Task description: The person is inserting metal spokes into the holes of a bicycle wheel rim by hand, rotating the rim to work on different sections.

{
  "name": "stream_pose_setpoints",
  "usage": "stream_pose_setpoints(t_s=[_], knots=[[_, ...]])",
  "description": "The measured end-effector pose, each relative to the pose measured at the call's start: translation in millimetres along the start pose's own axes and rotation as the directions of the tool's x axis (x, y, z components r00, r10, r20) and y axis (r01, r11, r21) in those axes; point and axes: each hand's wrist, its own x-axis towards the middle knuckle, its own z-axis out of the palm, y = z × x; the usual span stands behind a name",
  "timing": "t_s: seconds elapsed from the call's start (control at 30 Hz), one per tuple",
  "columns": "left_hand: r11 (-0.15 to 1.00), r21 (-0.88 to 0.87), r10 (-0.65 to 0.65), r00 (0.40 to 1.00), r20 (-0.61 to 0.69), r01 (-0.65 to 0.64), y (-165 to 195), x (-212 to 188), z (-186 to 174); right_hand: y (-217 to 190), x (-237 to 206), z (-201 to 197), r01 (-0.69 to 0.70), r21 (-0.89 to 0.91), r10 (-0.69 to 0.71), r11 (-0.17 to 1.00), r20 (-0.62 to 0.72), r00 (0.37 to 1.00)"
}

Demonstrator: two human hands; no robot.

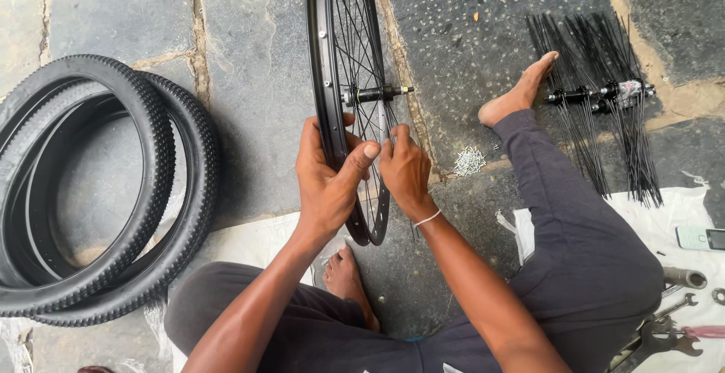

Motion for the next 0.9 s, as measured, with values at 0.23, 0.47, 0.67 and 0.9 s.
stream_pose_setpoints(t_s=[0.23,0.47,0.67,0.9], knots=[[1.0,0.018,-0.006,1.0,-0.01,0.006,4,3,-1,-16,3,-25,-0.223,0.198,0.181,0.954,0.211,0.961],[0.998,-0.066,-0.002,0.983,0.186,0.014,3,8,-8,-58,34,-77,-0.308,0.907,-0.202,0.286,0.371,0.906],[0.988,0.068,0.136,0.991,0.022,-0.137,2,2,5,-6,-15,-28,-0.195,0.621,0.15,0.759,0.125,0.981],[0.978,0.192,0.101,0.992,-0.069,-0.086,35,-22,-2,169,-79,-26,-0.543,-0.23,0.555,0.808,-0.013,0.832]])
